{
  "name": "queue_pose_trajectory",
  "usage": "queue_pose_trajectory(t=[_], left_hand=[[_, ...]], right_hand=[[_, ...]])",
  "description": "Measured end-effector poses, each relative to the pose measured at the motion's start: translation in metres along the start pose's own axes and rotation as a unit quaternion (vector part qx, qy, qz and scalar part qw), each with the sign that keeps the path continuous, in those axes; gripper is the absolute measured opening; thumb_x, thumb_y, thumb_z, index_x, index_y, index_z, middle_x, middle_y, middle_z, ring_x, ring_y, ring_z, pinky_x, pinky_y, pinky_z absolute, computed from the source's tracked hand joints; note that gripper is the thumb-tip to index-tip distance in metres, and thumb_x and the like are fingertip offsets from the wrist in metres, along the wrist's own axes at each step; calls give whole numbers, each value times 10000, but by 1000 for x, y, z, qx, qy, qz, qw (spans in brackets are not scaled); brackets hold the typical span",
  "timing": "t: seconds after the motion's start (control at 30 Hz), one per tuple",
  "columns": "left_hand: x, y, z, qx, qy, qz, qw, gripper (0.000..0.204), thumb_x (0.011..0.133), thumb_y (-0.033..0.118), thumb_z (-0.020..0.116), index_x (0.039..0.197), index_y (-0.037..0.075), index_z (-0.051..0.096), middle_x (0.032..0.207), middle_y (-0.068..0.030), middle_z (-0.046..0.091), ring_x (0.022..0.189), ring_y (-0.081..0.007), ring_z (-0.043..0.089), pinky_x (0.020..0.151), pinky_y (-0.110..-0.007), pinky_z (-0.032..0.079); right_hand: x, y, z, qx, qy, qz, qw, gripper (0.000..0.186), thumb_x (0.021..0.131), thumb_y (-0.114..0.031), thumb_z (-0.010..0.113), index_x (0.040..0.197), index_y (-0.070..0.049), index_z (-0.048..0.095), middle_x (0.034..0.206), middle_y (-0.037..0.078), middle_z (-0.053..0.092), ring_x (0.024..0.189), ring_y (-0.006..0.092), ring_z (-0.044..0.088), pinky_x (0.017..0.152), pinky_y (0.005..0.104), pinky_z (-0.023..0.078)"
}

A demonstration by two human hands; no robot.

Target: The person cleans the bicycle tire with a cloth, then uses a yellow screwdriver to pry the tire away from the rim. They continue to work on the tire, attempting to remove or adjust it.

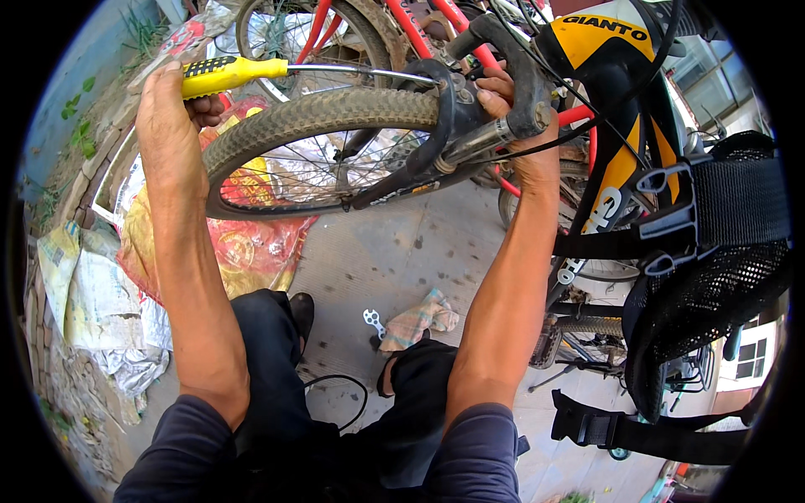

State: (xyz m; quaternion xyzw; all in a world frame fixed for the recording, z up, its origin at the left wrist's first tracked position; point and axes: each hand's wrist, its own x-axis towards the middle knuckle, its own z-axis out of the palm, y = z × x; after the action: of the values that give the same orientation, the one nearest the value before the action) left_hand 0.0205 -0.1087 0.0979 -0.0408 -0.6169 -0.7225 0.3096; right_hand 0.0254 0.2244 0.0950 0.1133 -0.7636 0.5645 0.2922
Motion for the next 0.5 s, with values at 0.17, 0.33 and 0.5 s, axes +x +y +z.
queue_pose_trajectory(t=[0.17,0.33,0.5], left_hand=[[1,1,2,10,11,6,1000,316,977,313,468,1015,15,567,776,-53,593,673,-121,580,619,-265,477],[8,-13,-6,-10,8,8,1000,324,974,314,470,1029,12,572,790,-62,607,683,-128,594,633,-268,487],[6,-10,-3,-9,19,7,1000,321,972,311,471,1024,11,573,800,-74,618,676,-139,605,624,-269,493]], right_hand=[[3,15,-4,50,-77,6,996,318,758,-43,753,1056,25,666,1158,141,666,1063,206,628,970,327,477],[8,29,1,121,-76,37,989,258,740,-24,753,992,2,700,1159,158,665,1050,231,634,980,330,480],[14,25,4,92,-112,18,989,287,761,-45,724,1039,16,688,1187,142,653,1044,218,630,969,330,484]])
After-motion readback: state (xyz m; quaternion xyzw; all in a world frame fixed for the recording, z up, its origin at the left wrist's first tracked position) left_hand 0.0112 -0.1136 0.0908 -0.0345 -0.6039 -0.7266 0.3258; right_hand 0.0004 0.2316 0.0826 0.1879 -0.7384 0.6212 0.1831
